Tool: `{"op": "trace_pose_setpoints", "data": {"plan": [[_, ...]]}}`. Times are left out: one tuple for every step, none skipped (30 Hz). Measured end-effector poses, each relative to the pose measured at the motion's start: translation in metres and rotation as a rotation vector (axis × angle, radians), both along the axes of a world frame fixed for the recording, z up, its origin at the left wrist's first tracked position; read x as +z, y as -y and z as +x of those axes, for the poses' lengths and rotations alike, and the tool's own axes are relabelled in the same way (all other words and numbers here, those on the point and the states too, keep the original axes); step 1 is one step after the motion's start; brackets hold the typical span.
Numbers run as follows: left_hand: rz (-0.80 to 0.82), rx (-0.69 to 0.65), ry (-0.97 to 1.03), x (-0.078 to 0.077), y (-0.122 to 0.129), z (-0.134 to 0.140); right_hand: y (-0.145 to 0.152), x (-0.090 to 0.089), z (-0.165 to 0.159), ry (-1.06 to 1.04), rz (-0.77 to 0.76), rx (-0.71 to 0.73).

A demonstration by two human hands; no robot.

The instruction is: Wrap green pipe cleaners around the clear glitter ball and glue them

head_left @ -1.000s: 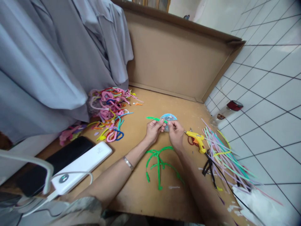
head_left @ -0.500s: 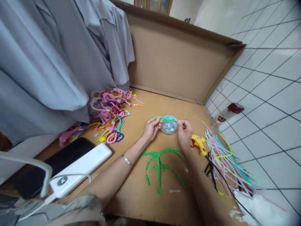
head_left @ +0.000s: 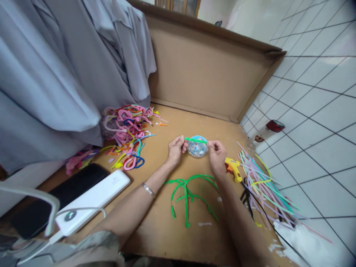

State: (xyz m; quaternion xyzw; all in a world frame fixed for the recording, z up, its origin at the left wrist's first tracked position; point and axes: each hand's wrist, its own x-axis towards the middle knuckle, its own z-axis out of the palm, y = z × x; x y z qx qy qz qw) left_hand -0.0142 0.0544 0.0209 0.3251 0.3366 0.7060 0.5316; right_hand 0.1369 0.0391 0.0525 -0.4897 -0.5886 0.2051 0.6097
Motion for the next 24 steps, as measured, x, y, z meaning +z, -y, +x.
{"op": "trace_pose_setpoints", "data": {"plan": [[-0.011,0.013,-0.003,-0.0006,-0.0001,-0.0007,0.0003,-0.0003,-0.001,-0.011,-0.007,0.007],[-0.02,0.02,-0.007,-0.0009,-0.0001,-0.0012,0.0005,-0.0006,-0.002,-0.025,-0.014,0.014],[-0.025,0.024,-0.009,-0.0011,0.0001,-0.0015,0.0006,-0.001,-0.0029,-0.04,-0.022,0.022],[-0.025,0.025,-0.009,-0.001,0.0004,-0.0016,0.0005,-0.0013,-0.0037,-0.056,-0.029,0.028],[-0.022,0.024,-0.006,-0.0006,0.0007,-0.0016,0.0004,-0.0017,-0.0044,-0.074,-0.035,0.034],[-0.019,0.023,-0.002,-0.0001,0.0011,-0.0015,0.0001,-0.0019,-0.0051,-0.092,-0.039,0.04],[-0.017,0.024,0.002,0.0005,0.0014,-0.0014,-0.0001,-0.002,-0.0057,-0.11,-0.042,0.047],[-0.018,0.026,0.006,0.0012,0.0017,-0.0013,-0.0004,-0.002,-0.0061,-0.126,-0.045,0.057],[-0.022,0.029,0.009,0.002,0.002,-0.0013,-0.0006,-0.0018,-0.0063,-0.138,-0.049,0.07],[-0.026,0.031,0.011,0.0027,0.0022,-0.0013,-0.0008,-0.0014,-0.0063,-0.144,-0.052,0.085],[-0.028,0.033,0.011,0.0034,0.0023,-0.0014,-0.0009,-0.0007,-0.0059,-0.145,-0.054,0.1],[-0.026,0.033,0.009,0.004,0.0024,-0.0015,-0.0011,0.0002,-0.0051,-0.14,-0.056,0.112],[-0.021,0.032,0.003,0.0045,0.0023,-0.0017,-0.0012,0.0011,-0.0041,-0.129,-0.057,0.12],[-0.014,0.031,-0.004,0.0048,0.0022,-0.0018,-0.0013,0.002,-0.003,-0.116,-0.059,0.125],[-0.005,0.029,-0.013,0.0051,0.0019,-0.0021,-0.0015,0.0028,-0.0018,-0.104,-0.062,0.127],[0.005,0.028,-0.022,0.0052,0.0016,-0.0024,-0.0017,0.0034,-0.0007,-0.094,-0.067,0.128],[0.015,0.029,-0.03,0.0053,0.0011,-0.0027,-0.0019,0.0036,0.0,-0.089,-0.072,0.129],[0.025,0.033,-0.036,0.0054,0.0006,-0.0031,-0.0021,0.0035,0.0004,-0.09,-0.078,0.131],[0.034,0.038,-0.039,0.0054,0.0001,-0.0036,-0.0025,0.003,0.0005,-0.096,-0.082,0.133],[0.041,0.044,-0.041,0.0055,-0.0004,-0.0042,-0.0029,0.0024,0.0003,-0.106,-0.086,0.135],[0.045,0.051,-0.042,0.0057,-0.0008,-0.0048,-0.0034,0.0018,0.0,-0.116,-0.09,0.134],[0.048,0.059,-0.045,0.006,-0.0012,-0.0054,-0.0039,0.0012,-0.0003,-0.126,-0.095,0.134],[0.05,0.066,-0.049,0.0064,-0.0014,-0.006,-0.0045,0.0008,-0.0005,-0.138,-0.099,0.132],[0.053,0.073,-0.057,0.0069,-0.0014,-0.0067,-0.0051,0.0007,-0.0005,-0.153,-0.103,0.13]]}}
